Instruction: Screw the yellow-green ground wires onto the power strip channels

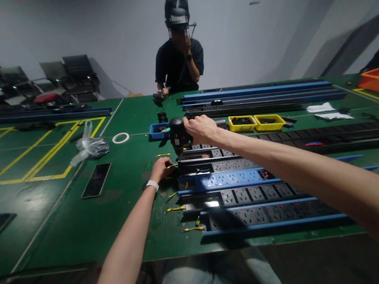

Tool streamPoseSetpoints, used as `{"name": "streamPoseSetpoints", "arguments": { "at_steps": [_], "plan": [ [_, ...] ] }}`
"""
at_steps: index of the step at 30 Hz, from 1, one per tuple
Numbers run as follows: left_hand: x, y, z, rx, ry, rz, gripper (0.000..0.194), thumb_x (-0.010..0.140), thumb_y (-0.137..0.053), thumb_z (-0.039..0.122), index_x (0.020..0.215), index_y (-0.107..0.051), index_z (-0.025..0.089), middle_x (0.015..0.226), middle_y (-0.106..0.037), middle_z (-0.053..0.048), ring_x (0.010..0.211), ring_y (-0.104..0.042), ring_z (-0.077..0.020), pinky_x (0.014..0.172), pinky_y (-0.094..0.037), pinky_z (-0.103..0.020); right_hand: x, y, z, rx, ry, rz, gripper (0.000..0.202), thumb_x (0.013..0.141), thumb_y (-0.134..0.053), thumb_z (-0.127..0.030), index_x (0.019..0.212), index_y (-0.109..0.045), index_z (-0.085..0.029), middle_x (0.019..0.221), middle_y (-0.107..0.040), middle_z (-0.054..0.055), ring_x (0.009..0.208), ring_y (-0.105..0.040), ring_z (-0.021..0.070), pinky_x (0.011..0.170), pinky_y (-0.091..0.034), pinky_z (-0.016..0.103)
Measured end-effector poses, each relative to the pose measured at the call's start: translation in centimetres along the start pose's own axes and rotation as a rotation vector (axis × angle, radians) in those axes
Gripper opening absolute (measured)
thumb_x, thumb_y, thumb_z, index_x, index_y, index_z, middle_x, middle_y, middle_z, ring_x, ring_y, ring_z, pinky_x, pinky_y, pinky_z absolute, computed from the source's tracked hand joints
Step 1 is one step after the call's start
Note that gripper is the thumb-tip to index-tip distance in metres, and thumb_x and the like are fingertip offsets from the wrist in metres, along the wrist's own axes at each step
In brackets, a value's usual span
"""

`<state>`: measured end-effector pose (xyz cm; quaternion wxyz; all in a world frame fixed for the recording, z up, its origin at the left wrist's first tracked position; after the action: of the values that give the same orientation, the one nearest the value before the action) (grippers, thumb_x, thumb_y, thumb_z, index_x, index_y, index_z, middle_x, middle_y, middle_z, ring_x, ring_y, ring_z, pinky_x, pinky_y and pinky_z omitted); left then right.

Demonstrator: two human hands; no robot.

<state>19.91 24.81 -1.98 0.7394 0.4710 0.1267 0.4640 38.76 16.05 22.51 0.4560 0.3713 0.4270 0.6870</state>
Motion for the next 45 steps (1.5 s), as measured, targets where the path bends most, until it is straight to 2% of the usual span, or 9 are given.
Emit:
{"name": "streamPoseSetpoints", "arguments": {
  "at_steps": [14, 24, 30, 34, 38, 42, 45],
  "plan": [
    [0.0, 0.1, 0.0, 0.004, 0.009, -0.006, 0.014, 0.078, -0.072, 0.033, 0.081, -0.070, 0.020, 0.085, -0.070, -0.004, 0.081, -0.059, -0.0187, 0.070, -0.041, -0.027, -0.1, 0.4, -0.4, -0.009, 0.014, 0.019, 0.055, 0.073, -0.070, -0.031, 0.119, -0.051, -0.008, 0.088, -0.071, 0.013, 0.084, -0.069, 0.0282, 0.062, -0.037, 0.031],
    [0.0, 0.1, 0.1, 0.003, 0.014, -0.012, 0.015, 0.078, -0.072, 0.035, 0.081, -0.070, 0.020, 0.086, -0.070, -0.004, 0.081, -0.059, -0.0186, 0.071, -0.041, -0.027, -0.1, 0.2, -0.2, -0.004, 0.015, 0.004, 0.060, 0.070, -0.072, -0.030, 0.122, -0.050, -0.007, 0.091, -0.072, 0.015, 0.085, -0.070, 0.0292, 0.063, -0.039, 0.032],
    [0.0, 0.1, 0.1, 0.008, 0.009, -0.006, 0.014, 0.078, -0.072, 0.034, 0.080, -0.070, 0.020, 0.087, -0.070, -0.004, 0.083, -0.059, -0.0193, 0.072, -0.042, -0.028, -0.1, 0.5, -0.3, 0.027, 0.013, -0.002, 0.052, 0.077, -0.063, -0.032, 0.121, -0.051, -0.008, 0.093, -0.071, 0.016, 0.088, -0.069, 0.0302, 0.067, -0.040, 0.033],
    [0.0, 0.1, 0.1, 0.013, 0.008, 0.001, 0.012, 0.078, -0.073, 0.032, 0.080, -0.070, 0.020, 0.087, -0.070, -0.004, 0.083, -0.059, -0.0195, 0.072, -0.042, -0.027, 0.1, 0.4, -0.1, 0.067, -0.013, -0.034, 0.060, 0.075, -0.066, -0.039, 0.124, -0.050, -0.007, 0.099, -0.070, 0.018, 0.091, -0.068, 0.0317, 0.068, -0.042, 0.034],
    [-0.1, 0.0, 0.1, 0.014, 0.000, 0.001, 0.011, 0.077, -0.074, 0.030, 0.080, -0.070, 0.020, 0.087, -0.070, -0.004, 0.084, -0.060, -0.0196, 0.073, -0.042, -0.028, 0.6, 0.0, 0.6, 0.133, -0.047, -0.104, 0.063, 0.076, -0.067, -0.038, 0.129, -0.051, -0.009, 0.111, -0.069, 0.020, 0.097, -0.068, 0.0300, 0.071, -0.045, 0.033],
    [-0.1, 0.0, 0.1, 0.012, -0.005, 0.006, 0.012, 0.078, -0.073, 0.030, 0.081, -0.070, 0.019, 0.088, -0.070, -0.005, 0.086, -0.061, -0.0200, 0.076, -0.043, -0.028, 1.0, -0.2, 1.5, 0.215, -0.128, -0.183, 0.061, 0.075, -0.069, -0.044, 0.128, -0.057, -0.015, 0.113, -0.070, 0.016, 0.097, -0.068, 0.0278, 0.071, -0.048, 0.032],
    [-0.1, 0.0, 0.1, 0.010, -0.004, 0.007, 0.013, 0.078, -0.074, 0.031, 0.081, -0.070, 0.019, 0.088, -0.070, -0.005, 0.085, -0.061, -0.0200, 0.076, -0.044, -0.029, 1.1, -0.2, 1.9, 0.256, -0.201, -0.211, 0.058, 0.071, -0.073, -0.042, 0.123, -0.063, -0.018, 0.113, -0.070, 0.014, 0.098, -0.068, 0.0271, 0.073, -0.049, 0.031]
  ]
}}
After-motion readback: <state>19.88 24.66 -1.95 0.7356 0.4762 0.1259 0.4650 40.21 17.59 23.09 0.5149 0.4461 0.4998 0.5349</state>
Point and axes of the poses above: each hand's wrist, its own x-axis towards the middle knuckle, its own y-axis out of the back of the hand, z = x × y, the point moved 3 cm from there along x, towards the middle knuckle
